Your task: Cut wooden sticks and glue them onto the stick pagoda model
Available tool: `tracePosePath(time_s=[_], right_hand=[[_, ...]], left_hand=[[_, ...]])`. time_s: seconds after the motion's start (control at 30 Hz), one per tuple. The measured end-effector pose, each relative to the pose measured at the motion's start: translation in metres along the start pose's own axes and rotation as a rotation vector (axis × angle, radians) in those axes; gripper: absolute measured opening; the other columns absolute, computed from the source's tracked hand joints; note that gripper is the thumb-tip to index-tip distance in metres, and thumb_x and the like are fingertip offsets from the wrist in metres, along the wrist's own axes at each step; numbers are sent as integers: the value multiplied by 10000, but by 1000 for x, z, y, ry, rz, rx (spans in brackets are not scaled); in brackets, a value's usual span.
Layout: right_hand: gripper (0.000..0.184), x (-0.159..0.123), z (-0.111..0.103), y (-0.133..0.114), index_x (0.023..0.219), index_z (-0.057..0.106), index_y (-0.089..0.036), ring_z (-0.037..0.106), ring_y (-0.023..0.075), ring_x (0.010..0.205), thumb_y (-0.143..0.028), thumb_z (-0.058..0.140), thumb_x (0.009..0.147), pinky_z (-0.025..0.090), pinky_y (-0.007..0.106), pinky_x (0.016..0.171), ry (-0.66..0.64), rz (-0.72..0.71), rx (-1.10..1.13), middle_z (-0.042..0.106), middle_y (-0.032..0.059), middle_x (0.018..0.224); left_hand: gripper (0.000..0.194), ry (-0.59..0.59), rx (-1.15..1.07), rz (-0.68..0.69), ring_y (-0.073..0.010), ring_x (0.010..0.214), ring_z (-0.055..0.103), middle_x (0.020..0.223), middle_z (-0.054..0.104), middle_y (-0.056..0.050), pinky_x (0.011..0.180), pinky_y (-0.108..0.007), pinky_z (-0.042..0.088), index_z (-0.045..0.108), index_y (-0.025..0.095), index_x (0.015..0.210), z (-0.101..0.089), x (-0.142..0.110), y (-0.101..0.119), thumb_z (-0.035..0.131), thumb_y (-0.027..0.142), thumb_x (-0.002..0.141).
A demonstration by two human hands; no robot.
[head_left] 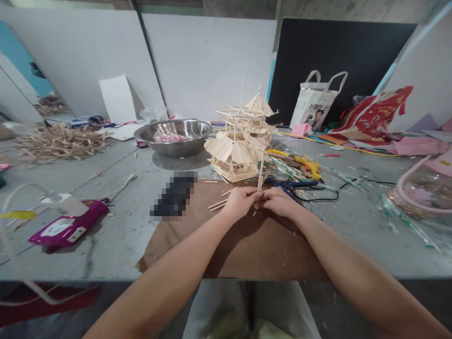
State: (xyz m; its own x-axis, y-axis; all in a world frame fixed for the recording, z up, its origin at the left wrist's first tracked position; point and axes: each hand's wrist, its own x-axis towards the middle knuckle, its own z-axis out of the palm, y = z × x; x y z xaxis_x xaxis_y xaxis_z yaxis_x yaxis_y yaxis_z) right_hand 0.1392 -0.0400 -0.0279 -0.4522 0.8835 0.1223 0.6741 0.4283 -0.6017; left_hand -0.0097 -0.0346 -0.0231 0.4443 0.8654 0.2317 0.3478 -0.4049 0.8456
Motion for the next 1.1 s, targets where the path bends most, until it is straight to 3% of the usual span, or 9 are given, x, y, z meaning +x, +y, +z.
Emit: tracePosePath(time_s=[0.17,0.27,0.37,0.47,0.63,0.7,0.9,1.0,1.1], right_hand=[[273,0,2,1,717,656,-126,504,109,558,-338,484,698,335,198,525,-17,-10,-49,599,6,580],[352,-2,-6,1,725,648,-151,513,118,585,-411,411,740,350,212,556,46,-28,-149,604,18,625],[429,-5,-21,4,835,630,-197,534,150,723,-459,295,779,370,243,640,199,46,-290,617,42,778],[464,-9,-36,17,972,574,-186,475,217,946,-506,335,737,346,319,781,276,194,-506,561,87,1007],[880,-19,-47,45,1242,295,-181,165,369,1176,-624,505,511,159,561,879,-2,558,-675,240,130,1315],[942,-22,-50,51,1266,240,-187,149,385,1176,-640,511,485,139,595,868,-82,615,-649,210,132,1327],[732,-25,-57,49,1148,415,-203,362,362,1069,-563,537,523,217,555,839,-109,514,-599,419,150,1200],[504,-23,-59,46,965,534,-219,498,302,902,-485,548,537,301,474,779,-102,484,-629,581,107,969],[422,-22,-60,41,876,565,-201,544,257,769,-458,532,543,372,358,641,-113,519,-654,610,93,845]], left_hand=[[289,12,-90,-12,-89,579,511,607,600,17,534,-173,382,646,141,719,2,1,-2,475,370,681],[262,65,-332,-97,-99,591,530,613,598,10,574,-202,420,629,130,695,1,2,-1,522,364,647],[252,138,-610,-202,-114,588,554,632,608,-3,591,-256,455,602,129,705,-4,2,1,565,360,610],[235,162,-690,-253,-118,571,563,609,611,-4,575,-276,466,587,136,696,-11,2,3,602,337,576],[232,149,-599,-271,-101,530,544,593,604,-2,536,-257,464,586,134,703,-16,1,-1,595,335,587],[241,148,-508,-248,-93,530,534,616,606,-3,542,-247,460,591,136,710,-16,2,-6,577,351,602],[302,144,-96,-86,-101,603,538,681,620,-14,595,-221,439,612,141,719,-18,5,-23,486,410,664],[314,145,28,-47,-106,605,540,690,625,-19,585,-212,430,611,144,734,-18,5,-26,453,411,688],[316,142,79,-12,-112,623,548,696,627,-19,593,-206,423,609,147,750,-18,4,-26,434,406,702]])
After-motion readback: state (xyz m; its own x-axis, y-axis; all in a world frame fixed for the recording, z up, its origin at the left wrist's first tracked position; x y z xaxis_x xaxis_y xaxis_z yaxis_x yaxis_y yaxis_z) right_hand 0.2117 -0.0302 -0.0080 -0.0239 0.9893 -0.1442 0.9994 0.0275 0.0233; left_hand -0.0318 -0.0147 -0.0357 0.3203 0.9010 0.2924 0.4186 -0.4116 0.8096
